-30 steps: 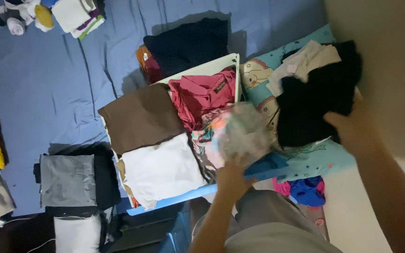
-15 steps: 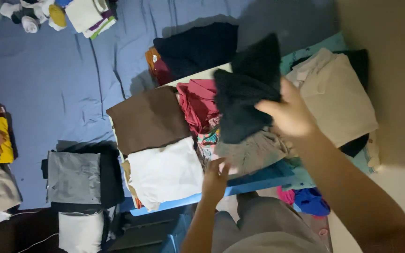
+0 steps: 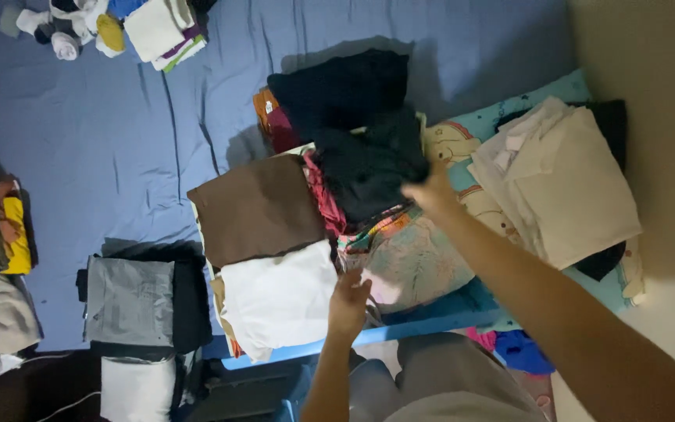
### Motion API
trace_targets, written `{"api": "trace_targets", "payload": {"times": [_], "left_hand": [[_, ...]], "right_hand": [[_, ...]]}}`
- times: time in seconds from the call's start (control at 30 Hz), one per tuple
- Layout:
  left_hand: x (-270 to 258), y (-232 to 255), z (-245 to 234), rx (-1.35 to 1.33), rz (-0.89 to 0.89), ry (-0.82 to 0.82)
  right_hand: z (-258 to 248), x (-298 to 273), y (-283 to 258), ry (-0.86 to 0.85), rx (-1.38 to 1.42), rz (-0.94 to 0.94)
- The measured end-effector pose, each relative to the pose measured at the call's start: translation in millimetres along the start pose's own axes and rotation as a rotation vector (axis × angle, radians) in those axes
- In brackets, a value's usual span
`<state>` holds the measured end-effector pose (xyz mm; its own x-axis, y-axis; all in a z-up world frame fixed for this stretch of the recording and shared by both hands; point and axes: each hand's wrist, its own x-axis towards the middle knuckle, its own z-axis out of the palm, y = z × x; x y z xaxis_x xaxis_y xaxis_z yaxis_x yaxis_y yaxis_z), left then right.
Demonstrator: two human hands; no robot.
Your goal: Organizing and sorting various items of clothing into plastic drawers.
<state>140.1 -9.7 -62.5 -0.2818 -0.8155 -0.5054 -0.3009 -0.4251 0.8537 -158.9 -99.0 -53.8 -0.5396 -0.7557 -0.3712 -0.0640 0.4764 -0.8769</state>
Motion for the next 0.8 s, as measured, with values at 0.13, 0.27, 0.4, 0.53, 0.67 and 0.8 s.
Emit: {"api": "trace_targets", "payload": {"times": [0.13, 0.27, 0.4, 0.53, 0.67, 0.8], "left_hand": [[2.3, 29.0, 3.4, 0.125, -0.057, -0.072], [14.4, 31.0, 13.3, 0.363, 0.095, -0.054], [59.5, 54.8, 28.7, 0.640, 0.430, -0.030], [148.2, 115.8, 40.7, 1.000, 0.653, 0.122], [208.8, 137.9, 28.4, 1.383, 0.458, 0.029], [234.4, 81.6, 27.2, 1.236, 0.213, -0.123]], "right_hand": [[-15.0, 1.4, 25.3, 0.094, -0.431, -0.187], [-33.3, -27.7, -11.4, 0.027, -0.892, -0.492], [-24.1, -25.9, -25.4, -0.080, -1.173, -0.661], [-1.0, 19.4, -8.2, -0.092, -1.383, -0.878], [32.9, 49.4, -21.7, -0.213, -1.304, -0.669], [59.2, 67.6, 20.8, -0.345, -1.396, -0.444]]}}
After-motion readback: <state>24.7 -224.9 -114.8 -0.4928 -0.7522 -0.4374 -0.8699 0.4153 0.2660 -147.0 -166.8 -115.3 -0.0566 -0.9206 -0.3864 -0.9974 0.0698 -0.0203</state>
